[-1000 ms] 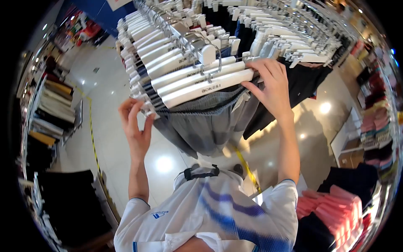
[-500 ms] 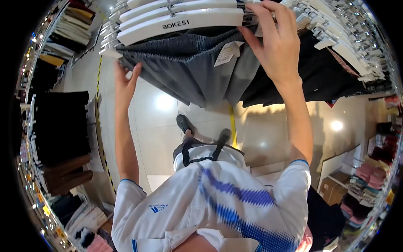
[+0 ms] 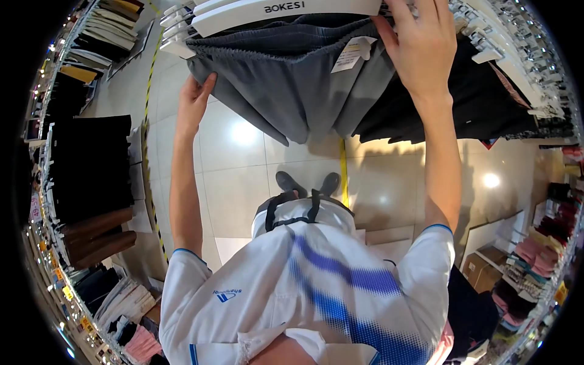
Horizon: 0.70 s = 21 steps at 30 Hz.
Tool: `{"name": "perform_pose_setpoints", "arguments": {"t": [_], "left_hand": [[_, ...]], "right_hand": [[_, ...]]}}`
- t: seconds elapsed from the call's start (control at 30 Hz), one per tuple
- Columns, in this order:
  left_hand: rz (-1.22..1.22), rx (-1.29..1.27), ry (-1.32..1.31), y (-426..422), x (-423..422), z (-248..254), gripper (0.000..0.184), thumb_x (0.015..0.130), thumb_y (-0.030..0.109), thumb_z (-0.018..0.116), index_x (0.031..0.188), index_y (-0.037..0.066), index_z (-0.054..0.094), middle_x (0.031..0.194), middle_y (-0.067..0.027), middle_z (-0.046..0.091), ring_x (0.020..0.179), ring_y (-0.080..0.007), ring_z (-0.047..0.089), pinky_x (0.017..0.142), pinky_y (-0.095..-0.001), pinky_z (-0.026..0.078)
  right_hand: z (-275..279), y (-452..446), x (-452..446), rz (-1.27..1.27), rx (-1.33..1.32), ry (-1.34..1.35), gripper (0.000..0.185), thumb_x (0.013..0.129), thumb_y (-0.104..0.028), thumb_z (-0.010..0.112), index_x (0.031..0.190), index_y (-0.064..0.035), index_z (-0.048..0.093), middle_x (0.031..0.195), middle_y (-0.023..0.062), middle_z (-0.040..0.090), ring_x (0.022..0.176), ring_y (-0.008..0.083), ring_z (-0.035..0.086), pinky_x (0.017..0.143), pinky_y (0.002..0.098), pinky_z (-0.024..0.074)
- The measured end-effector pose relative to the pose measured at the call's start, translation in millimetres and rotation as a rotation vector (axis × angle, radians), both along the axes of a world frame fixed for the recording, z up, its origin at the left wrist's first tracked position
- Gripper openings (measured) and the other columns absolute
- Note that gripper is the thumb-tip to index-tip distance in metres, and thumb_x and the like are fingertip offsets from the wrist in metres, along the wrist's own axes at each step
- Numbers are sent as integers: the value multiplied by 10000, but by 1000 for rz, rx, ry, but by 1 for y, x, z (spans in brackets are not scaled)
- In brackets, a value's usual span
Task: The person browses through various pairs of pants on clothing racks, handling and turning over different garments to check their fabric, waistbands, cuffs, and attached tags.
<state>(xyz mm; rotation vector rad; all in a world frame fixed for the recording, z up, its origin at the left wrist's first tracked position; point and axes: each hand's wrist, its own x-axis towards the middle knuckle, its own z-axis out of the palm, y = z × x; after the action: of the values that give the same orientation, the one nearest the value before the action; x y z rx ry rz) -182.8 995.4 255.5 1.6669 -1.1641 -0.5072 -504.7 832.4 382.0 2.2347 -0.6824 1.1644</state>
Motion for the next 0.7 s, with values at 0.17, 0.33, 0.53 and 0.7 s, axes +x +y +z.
{"name": "perform_pose_setpoints", "arguments": {"t": [0.17, 0.33, 0.53, 0.7], "left_hand": [[-73, -51, 32, -1, 1, -3, 194, 931, 196, 572, 980, 8, 558, 705, 34, 466, 656, -58, 354, 586, -213, 331], [-105, -162, 206, 1, -8, 7, 88, 929, 91, 502, 919, 8, 528, 710, 40, 440, 652, -54, 364, 586, -199, 321], [-3, -242, 278, 3, -26, 16, 76, 932, 72, 477, 889, 28, 520, 717, 55, 436, 636, -37, 345, 558, -196, 288], [117, -273, 424, 15, -39, 21, 237, 969, 240, 512, 786, 92, 485, 682, 90, 345, 640, -16, 270, 556, -186, 229]], "right_hand": [[7, 0, 0, 87, 151, -18, 305, 712, -49, 723, 986, -51, 591, 1083, 54, 588, 970, 265, 553, 822, 328, 455], [9, 0, -8, 126, 318, -68, 306, 732, -5, 699, 1003, -34, 560, 1089, 69, 585, 961, 264, 550, 820, 324, 450], [13, -11, -17, 172, 248, -41, 296, 683, -43, 714, 932, -59, 554, 921, 46, 588, 867, 263, 569, 724, 344, 467], [22, -18, -25, 218, 211, -61, 269, 684, -63, 724, 890, -66, 551, 823, 43, 563, 815, 241, 584, 640, 337, 467]]}}
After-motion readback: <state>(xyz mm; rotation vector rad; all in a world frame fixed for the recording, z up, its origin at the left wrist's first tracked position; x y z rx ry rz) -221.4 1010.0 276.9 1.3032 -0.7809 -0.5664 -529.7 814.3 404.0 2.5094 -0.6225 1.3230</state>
